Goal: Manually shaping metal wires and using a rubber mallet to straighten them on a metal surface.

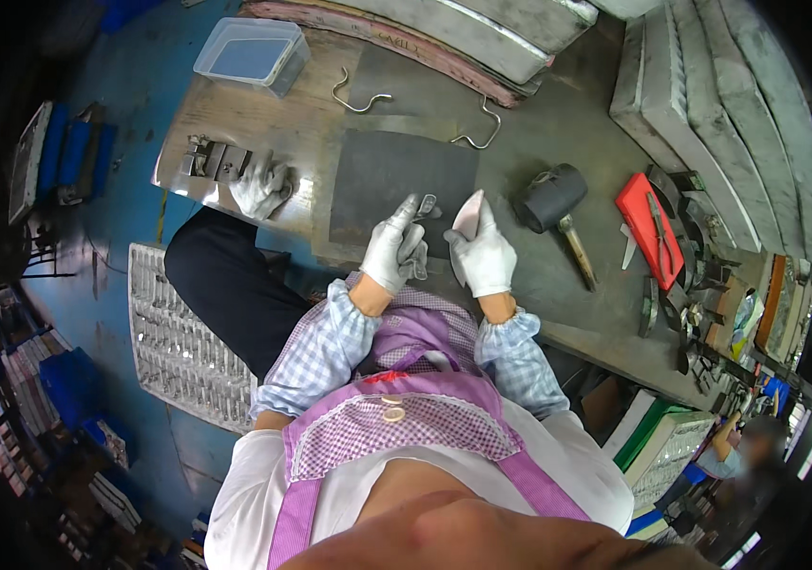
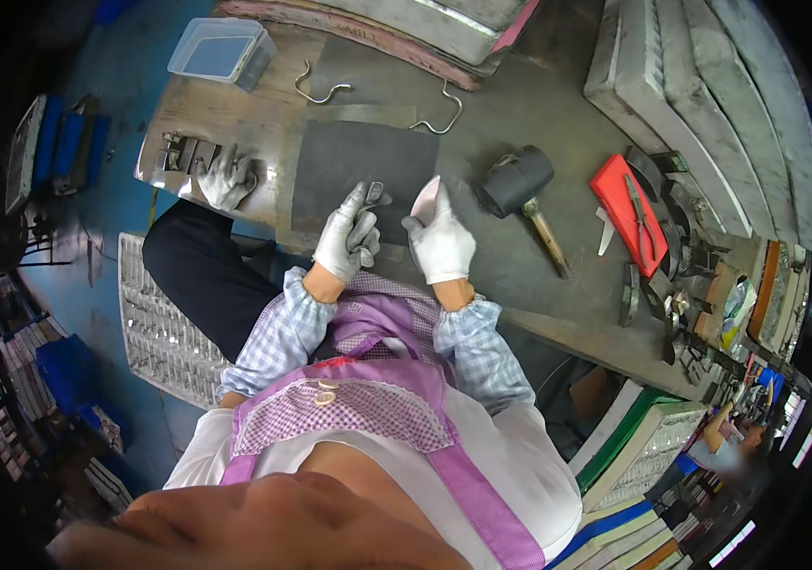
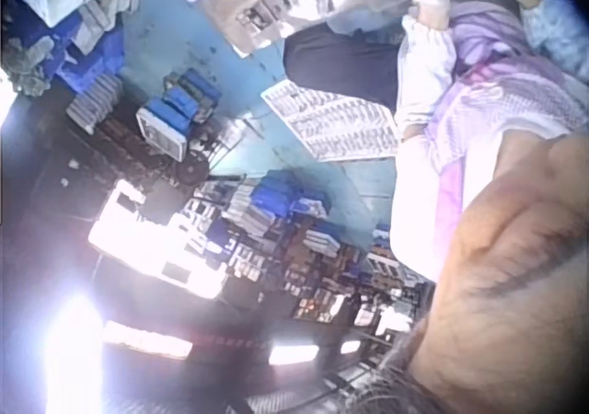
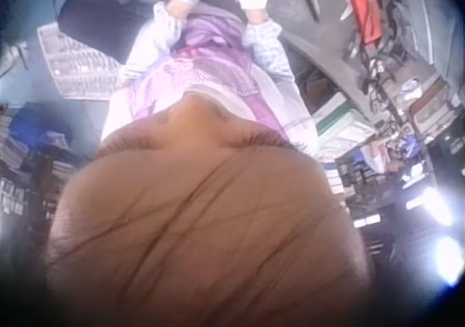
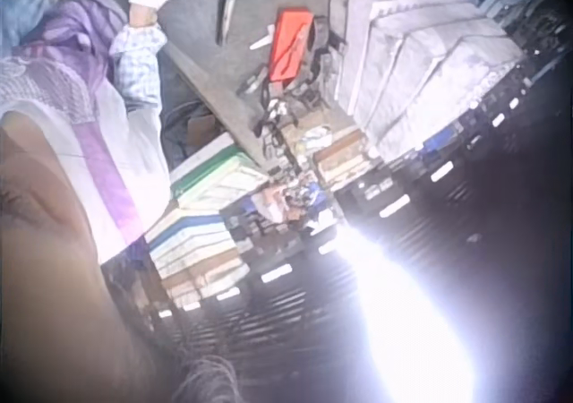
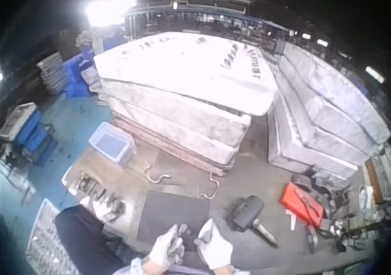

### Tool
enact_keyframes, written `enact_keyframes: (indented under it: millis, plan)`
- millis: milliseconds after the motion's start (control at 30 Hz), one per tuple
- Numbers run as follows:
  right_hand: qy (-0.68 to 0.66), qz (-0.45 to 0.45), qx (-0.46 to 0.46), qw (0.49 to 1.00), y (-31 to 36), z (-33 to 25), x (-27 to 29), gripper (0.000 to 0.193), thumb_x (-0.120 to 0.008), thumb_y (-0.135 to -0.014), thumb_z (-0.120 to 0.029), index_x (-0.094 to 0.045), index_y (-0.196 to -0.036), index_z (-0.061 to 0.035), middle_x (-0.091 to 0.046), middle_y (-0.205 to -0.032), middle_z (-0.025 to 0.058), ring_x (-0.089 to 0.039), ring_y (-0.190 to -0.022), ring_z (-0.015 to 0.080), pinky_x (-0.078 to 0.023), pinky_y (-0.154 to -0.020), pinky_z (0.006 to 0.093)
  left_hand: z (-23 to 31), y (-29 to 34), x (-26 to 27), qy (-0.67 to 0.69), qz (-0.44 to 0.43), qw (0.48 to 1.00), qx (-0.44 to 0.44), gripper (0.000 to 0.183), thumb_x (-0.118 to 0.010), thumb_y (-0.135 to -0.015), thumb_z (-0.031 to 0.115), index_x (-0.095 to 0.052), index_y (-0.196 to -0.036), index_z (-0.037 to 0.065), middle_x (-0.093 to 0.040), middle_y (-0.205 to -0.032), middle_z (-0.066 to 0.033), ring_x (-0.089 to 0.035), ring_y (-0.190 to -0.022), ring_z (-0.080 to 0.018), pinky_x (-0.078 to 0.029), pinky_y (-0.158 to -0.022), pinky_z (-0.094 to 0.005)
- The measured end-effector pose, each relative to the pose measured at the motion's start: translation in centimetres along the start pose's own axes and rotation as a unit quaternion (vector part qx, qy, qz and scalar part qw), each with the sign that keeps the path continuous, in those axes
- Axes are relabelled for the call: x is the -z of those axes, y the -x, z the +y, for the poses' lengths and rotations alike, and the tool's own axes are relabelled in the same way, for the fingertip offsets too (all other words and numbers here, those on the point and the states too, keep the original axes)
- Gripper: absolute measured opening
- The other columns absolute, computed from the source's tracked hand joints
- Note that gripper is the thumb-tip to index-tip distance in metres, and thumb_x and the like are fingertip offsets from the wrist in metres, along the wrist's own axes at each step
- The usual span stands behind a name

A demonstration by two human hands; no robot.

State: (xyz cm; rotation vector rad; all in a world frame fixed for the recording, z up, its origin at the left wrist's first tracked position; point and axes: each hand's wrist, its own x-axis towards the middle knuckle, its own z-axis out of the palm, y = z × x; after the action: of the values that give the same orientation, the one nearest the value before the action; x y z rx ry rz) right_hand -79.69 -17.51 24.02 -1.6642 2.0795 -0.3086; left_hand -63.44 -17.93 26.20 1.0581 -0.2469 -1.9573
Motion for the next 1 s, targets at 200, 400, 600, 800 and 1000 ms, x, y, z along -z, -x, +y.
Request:
enact_keyframes:
  millis: [200,400,600,800,1000]
  plan:
    - [-0.426,0.081,0.159,0.887,2.0,-4.4,0.8,0.063,-0.062,-0.085,-0.019,-0.043,-0.144,-0.0094,-0.07,-0.079,0.0205,-0.069,-0.07,0.037,-0.057,-0.066,0.0431,-1.8,0.8,1.4,0.052,0.027,0.995,-0.078,0.028,-0.062,-0.096,0.024,-0.066,-0.11,-0.001,-0.056,-0.062,0.0015,-0.051,-0.049,-0.0079,-0.041,-0.045,-0.0226]
    - [-0.268,-0.045,0.089,0.958,2.2,-6.7,1.4,0.06,-0.063,-0.081,-0.016,-0.051,-0.14,-0.0138,-0.065,-0.067,0.0192,-0.067,-0.06,0.0359,-0.055,-0.059,0.0437,-3.4,0.2,2.9,0.083,0.166,0.978,-0.099,0.032,-0.066,-0.092,0.018,-0.065,-0.117,-0.002,-0.068,-0.109,-0.0086,-0.065,-0.088,-0.0131,-0.053,-0.077,-0.0244]
    - [-0.427,-0.068,0.089,0.897,1.9,-5.0,-0.2,0.061,-0.066,-0.08,-0.017,-0.053,-0.139,-0.016,-0.069,-0.072,0.0147,-0.067,-0.059,0.0287,-0.055,-0.061,0.0368,-2.5,-0.3,1.7,-0.036,0.14,0.966,-0.215,0.028,-0.069,-0.091,0.019,-0.066,-0.109,-0.003,-0.068,-0.091,-0.0029,-0.059,-0.075,-0.0079,-0.049,-0.069,-0.0231]
    - [-0.183,0.029,0.14,0.973,-0.7,3.1,2.1,0.051,-0.068,-0.083,-0.02,-0.057,-0.132,-0.013,-0.071,-0.094,0.012,-0.068,-0.089,0.03,-0.054,-0.081,0.0385,7.2,-5.3,3.4,-0.664,0.175,0.577,-0.443,0.019,-0.064,-0.09,0.023,-0.07,-0.102,0.01,-0.069,-0.093,-0.0115,-0.067,-0.088,-0.0311,-0.054,-0.079,-0.0395]
    - [-0.431,0.252,-0.035,0.866,-1.5,10.4,8.2,0.04,-0.064,-0.094,-0.014,-0.057,-0.13,0.0016,-0.069,-0.107,0.0107,-0.067,-0.09,0.0225,-0.053,-0.084,0.0335,15.2,-13.0,6.4,-0.836,0.194,0.388,-0.336,0.02,-0.057,-0.089,0.015,-0.064,-0.106,0.009,-0.063,-0.108,-0.0132,-0.061,-0.097,-0.0339,-0.05,-0.086,-0.0435]
